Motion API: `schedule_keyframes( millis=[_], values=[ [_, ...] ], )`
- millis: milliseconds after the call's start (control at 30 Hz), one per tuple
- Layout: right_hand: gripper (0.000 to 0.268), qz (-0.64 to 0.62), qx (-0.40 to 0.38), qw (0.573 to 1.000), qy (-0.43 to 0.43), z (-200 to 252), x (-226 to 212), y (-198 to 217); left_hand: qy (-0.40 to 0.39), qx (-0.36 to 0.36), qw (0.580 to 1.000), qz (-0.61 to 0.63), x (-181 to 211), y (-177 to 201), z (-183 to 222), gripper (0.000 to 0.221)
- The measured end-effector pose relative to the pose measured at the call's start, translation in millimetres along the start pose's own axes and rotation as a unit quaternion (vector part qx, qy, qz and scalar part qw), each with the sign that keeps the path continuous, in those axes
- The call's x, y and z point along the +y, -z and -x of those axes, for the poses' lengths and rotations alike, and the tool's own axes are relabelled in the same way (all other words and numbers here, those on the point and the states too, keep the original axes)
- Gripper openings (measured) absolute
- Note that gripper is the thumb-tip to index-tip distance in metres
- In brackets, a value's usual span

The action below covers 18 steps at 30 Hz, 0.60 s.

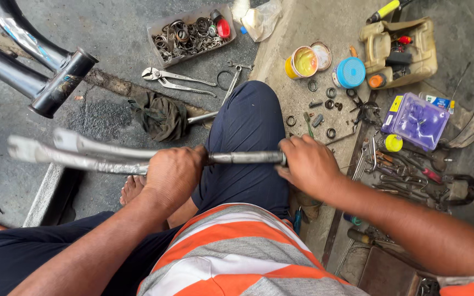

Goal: The person cleans and reassembles a bicycle fork assembly using a hammer and a cloth, then attempts to fit the fork into the head tube of a bicycle frame.

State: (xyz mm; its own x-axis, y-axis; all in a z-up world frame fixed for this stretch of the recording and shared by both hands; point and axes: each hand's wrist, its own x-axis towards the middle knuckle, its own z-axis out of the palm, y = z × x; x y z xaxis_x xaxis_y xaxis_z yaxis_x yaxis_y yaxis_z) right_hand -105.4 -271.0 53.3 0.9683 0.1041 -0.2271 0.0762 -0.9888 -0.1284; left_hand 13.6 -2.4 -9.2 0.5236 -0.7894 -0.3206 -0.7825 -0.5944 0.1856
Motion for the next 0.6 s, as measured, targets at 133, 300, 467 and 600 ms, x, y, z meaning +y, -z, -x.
schedule_keyframes(
  millis=[133, 300, 467, 600],
  values=[
    [0.026, 0.214, 0.132, 0.966, 0.061, 6, -13, 6, 0.030, -0.053, 0.991, 0.116, 3, 12, 0, 0.012],
    [0.004, 0.215, 0.049, 0.974, 0.045, 2, -3, -1, 0.016, -0.056, 0.992, 0.110, 10, 11, 5, 0.018],
    [0.029, 0.089, -0.202, 0.973, -0.062, -7, 6, -7, -0.017, 0.024, 1.000, 0.002, 11, -3, 10, 0.020],
    [0.038, -0.106, -0.460, 0.868, -0.153, -25, 25, -10, -0.045, 0.114, 0.992, -0.041, 12, -8, 13, 0.033]
  ],
)
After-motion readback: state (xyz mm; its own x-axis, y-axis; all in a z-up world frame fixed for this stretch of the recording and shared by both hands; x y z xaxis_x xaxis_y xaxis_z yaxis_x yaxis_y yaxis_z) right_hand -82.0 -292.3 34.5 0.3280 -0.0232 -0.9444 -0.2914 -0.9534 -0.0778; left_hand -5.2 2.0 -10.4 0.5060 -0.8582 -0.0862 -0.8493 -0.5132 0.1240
